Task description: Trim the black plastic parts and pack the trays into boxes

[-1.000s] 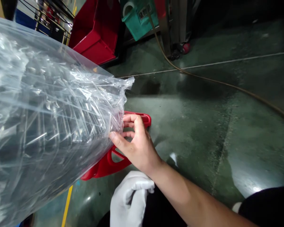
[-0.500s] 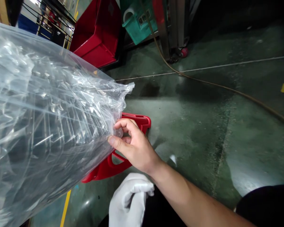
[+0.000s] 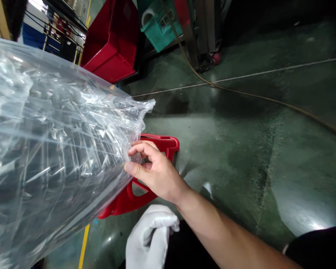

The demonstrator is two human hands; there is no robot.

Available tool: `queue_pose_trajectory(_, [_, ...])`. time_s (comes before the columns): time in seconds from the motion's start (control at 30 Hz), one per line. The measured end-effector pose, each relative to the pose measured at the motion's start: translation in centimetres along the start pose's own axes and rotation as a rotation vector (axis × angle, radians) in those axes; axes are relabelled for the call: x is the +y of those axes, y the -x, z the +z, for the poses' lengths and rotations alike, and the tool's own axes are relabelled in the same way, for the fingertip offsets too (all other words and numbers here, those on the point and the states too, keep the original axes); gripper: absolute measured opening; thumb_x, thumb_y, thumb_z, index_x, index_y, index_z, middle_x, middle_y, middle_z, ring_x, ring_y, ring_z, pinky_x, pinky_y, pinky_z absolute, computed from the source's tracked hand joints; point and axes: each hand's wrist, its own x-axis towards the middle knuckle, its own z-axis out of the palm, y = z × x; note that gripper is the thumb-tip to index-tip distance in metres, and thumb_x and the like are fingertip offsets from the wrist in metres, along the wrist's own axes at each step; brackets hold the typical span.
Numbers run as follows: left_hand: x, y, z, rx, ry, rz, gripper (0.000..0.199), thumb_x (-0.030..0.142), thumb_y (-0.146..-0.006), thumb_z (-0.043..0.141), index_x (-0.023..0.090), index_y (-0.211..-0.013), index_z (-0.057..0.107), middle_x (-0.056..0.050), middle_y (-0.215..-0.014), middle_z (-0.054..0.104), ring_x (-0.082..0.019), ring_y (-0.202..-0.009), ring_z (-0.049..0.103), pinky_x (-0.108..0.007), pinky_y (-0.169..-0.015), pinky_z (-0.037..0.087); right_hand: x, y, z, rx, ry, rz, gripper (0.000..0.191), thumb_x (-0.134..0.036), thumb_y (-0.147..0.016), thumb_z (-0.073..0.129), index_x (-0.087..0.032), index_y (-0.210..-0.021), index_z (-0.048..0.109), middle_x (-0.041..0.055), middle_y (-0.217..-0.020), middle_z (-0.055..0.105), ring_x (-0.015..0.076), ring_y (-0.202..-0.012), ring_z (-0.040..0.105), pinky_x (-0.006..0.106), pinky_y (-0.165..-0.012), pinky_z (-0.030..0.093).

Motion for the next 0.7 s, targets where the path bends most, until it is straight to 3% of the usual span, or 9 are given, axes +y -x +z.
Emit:
queue_pose_trajectory(0.13, [-0.8,-0.7,-0.7,0.053,0.047,0.027,0.023,0.040,-0.095,0.069,0.020,-0.087,0.075,-0.007,-0.081,0.070,-0.019,-0.079,0.067,-0.033,-0.076,0.059,-0.3,-0.1,0.0,0.015,0.025,0.015,0.022,-0.039,-0.085,0.080,-0.026,-0.100,0.072,0.0025,-0.128,0.059,0.0155,-0.100,0.060,0.029,-0.085,0.053])
queue_pose_trajectory(0.3, [-0.7,-1.2,-1.3,0.150,0.187,0.032,0.009,0.026,-0.092,0.073,0.019,-0.088,0.077,-0.005,-0.082,0.071,-0.015,-0.079,0.066,-0.024,-0.073,0.056,-1.7,-0.3,-0.7,0.067,0.180,-0.157,0.012,-0.031,-0.086,0.080,-0.024,-0.082,0.071,0.0018,-0.105,0.063,0.0181,-0.101,0.061,0.033,-0.095,0.051])
queue_pose_trajectory(0.4, [0.1,-1.3,-1.5,0.235,0.219,0.000,0.007,0.024,-0.089,0.075,0.018,-0.091,0.078,-0.006,-0.083,0.073,-0.015,-0.076,0.068,-0.023,-0.072,0.058,-2.7,-0.4,-1.1,0.020,0.216,-0.193,0.014,-0.027,-0.087,0.078,-0.023,-0.078,0.068,0.0005,-0.097,0.064,0.0167,-0.094,0.061,0.033,-0.093,0.050])
queue_pose_trajectory(0.5, [1.1,-1.4,-1.6,0.344,0.302,-0.030,0.015,0.026,-0.085,0.080,0.018,-0.098,0.078,-0.006,-0.087,0.076,-0.015,-0.074,0.070,-0.022,-0.070,0.059,-2.9,0.0,-0.8,-0.025,0.127,-0.128,0.014,-0.025,-0.091,0.070,-0.021,-0.080,0.061,-0.0002,-0.092,0.064,0.0141,-0.081,0.059,0.029,-0.078,0.051])
queue_pose_trajectory(0.57, [1.7,-1.6,-1.7,0.383,0.345,-0.045,0.021,0.027,-0.084,0.081,0.019,-0.103,0.078,-0.006,-0.090,0.076,-0.013,-0.074,0.070,-0.021,-0.071,0.059,-2.7,0.7,-0.2,0.018,0.087,-0.105,0.011,-0.026,-0.093,0.066,-0.022,-0.085,0.060,-0.0002,-0.091,0.065,0.0136,-0.077,0.058,0.028,-0.073,0.049])
queue_pose_trajectory(0.7, [2.6,-2.3,-1.8,0.358,0.408,-0.087,0.032,0.033,-0.091,0.074,0.020,-0.120,0.074,-0.006,-0.102,0.076,-0.012,-0.078,0.068,-0.021,-0.074,0.059,-2.4,2.5,1.1,0.106,0.142,-0.168,0.011,-0.031,-0.096,0.066,-0.022,-0.091,0.061,0.0011,-0.094,0.067,0.0138,-0.077,0.060,0.028,-0.073,0.050])
